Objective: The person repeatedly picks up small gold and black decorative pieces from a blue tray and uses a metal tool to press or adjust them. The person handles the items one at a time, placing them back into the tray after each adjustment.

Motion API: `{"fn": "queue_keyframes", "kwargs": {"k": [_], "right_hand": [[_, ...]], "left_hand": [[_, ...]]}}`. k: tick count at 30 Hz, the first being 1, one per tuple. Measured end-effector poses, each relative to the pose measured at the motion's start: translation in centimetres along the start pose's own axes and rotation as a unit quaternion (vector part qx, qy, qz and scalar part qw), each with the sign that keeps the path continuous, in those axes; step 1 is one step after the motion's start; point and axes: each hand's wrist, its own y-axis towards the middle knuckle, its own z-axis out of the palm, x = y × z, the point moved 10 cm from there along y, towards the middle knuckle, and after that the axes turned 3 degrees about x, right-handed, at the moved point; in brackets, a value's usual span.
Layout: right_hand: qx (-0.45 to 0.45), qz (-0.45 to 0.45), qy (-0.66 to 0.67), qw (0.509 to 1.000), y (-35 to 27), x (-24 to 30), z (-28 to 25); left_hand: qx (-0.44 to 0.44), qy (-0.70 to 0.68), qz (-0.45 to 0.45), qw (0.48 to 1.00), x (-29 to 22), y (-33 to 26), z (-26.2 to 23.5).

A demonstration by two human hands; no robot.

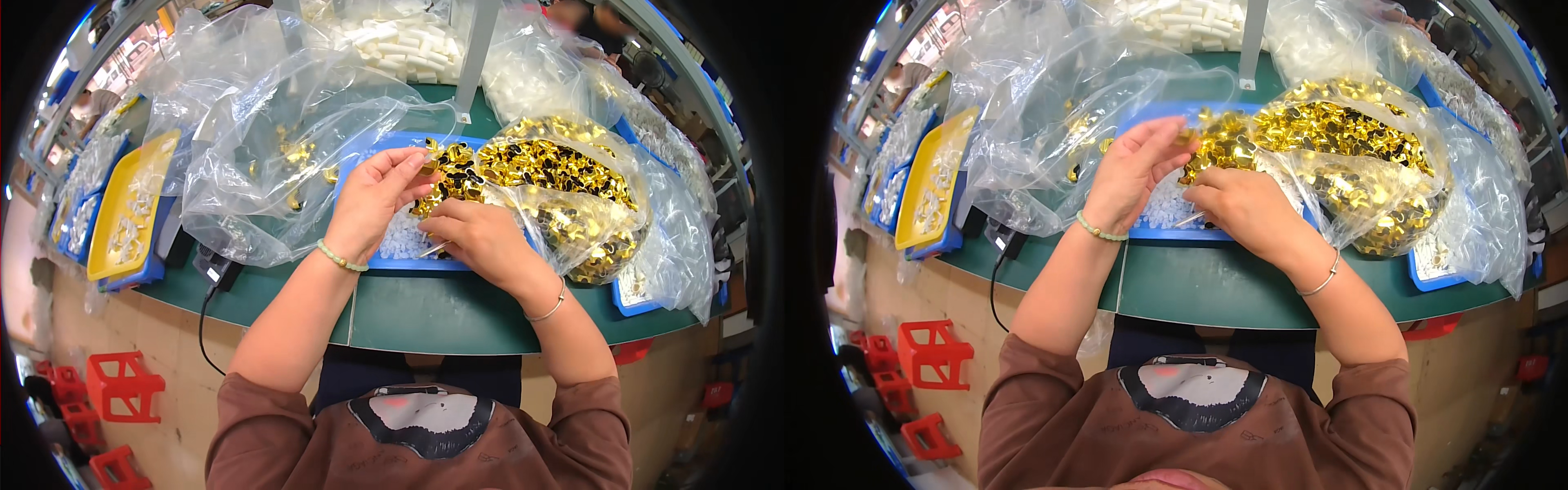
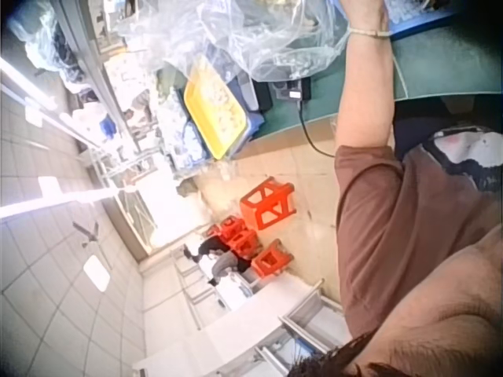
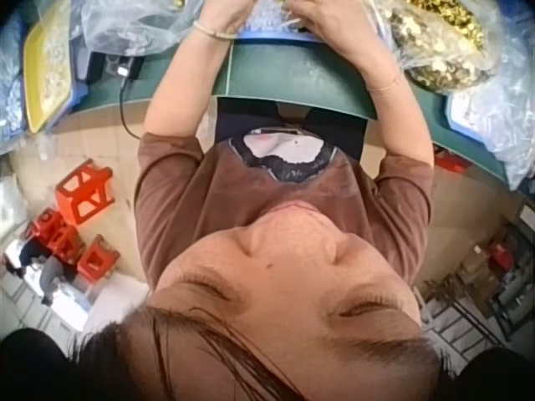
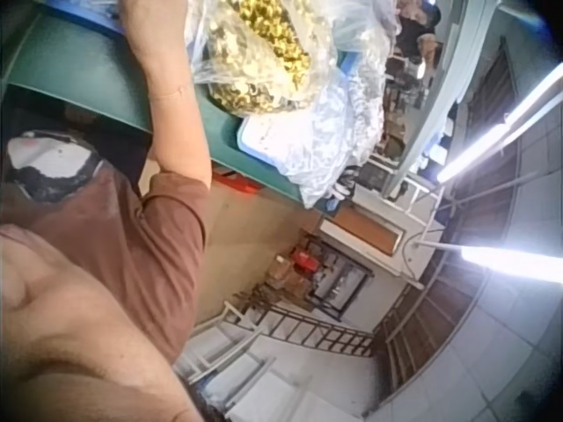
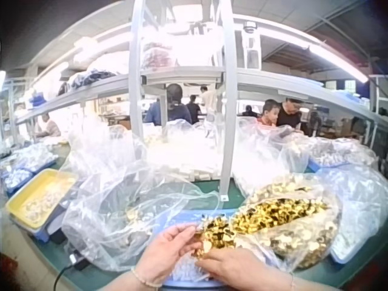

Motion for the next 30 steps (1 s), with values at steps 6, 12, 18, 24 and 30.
{"fn": "queue_keyframes", "kwargs": {"k": [6,12,18,24,30], "right_hand": [[0.129,-0.034,0.029,0.991,1.4,0.4,2.4],[0.143,-0.031,-0.059,0.987,1.8,1.0,3.8],[0.104,0.007,-0.049,0.993,1.2,0.1,2.8],[0.071,-0.005,-0.044,0.996,1.0,-0.1,3.1],[0.030,0.000,0.011,0.999,0.7,-0.7,2.0]], "left_hand": [[0.035,-0.074,-0.006,0.997,0.5,0.6,-0.4],[0.045,-0.125,-0.038,0.990,1.3,0.2,0.1],[0.037,-0.175,-0.064,0.982,2.0,0.7,-0.1],[0.028,-0.161,-0.074,0.984,2.5,0.6,-0.4],[0.033,-0.134,-0.064,0.988,3.2,0.8,-1.0]]}}
